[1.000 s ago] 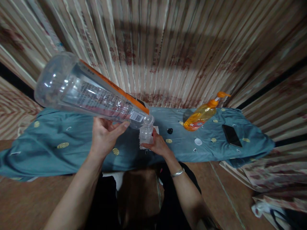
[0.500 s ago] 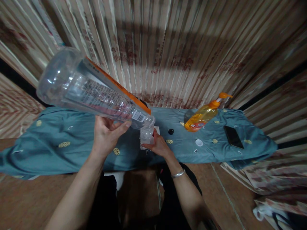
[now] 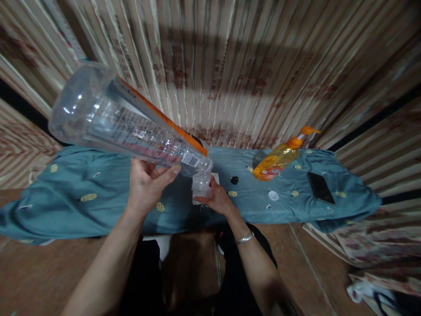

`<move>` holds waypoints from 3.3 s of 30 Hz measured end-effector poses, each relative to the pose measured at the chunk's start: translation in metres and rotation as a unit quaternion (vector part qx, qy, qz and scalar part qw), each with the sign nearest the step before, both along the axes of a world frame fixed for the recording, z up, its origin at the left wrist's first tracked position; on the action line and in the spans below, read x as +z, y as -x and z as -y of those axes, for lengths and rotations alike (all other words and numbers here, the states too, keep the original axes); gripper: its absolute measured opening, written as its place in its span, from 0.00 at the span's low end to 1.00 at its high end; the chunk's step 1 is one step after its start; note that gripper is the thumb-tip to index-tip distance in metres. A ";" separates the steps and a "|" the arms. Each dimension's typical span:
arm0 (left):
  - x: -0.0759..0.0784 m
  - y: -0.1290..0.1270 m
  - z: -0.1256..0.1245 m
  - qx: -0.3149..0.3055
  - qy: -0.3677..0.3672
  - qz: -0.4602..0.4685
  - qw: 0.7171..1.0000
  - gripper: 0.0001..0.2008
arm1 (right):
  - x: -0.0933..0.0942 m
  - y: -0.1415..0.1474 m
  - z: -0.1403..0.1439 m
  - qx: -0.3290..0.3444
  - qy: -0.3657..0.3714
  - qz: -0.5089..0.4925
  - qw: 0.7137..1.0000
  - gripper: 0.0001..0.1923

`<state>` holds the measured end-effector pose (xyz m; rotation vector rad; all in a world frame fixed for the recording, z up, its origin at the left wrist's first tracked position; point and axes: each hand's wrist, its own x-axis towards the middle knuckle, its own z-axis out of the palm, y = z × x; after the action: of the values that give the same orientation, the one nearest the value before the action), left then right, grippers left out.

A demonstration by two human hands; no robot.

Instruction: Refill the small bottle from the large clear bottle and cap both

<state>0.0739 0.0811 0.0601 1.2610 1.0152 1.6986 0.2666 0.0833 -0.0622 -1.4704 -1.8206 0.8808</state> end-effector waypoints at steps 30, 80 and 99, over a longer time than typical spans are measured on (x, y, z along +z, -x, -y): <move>-0.004 0.005 -0.006 -0.014 -0.030 -0.057 0.998 0.22 | 0.000 -0.001 -0.001 0.005 -0.003 -0.011 1.000 0.48; 0.006 -0.003 -0.015 -0.001 -0.090 -0.101 0.991 0.27 | -0.004 -0.001 -0.001 0.009 -0.013 -0.011 1.000 0.50; 0.013 -0.007 -0.011 -0.002 -0.081 -0.107 0.991 0.26 | -0.008 -0.003 -0.003 0.023 -0.034 -0.023 0.999 0.51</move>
<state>0.0804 0.0922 0.0727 1.5777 1.0120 1.6972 0.2697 0.0863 -0.0706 -1.3610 -1.8394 0.8586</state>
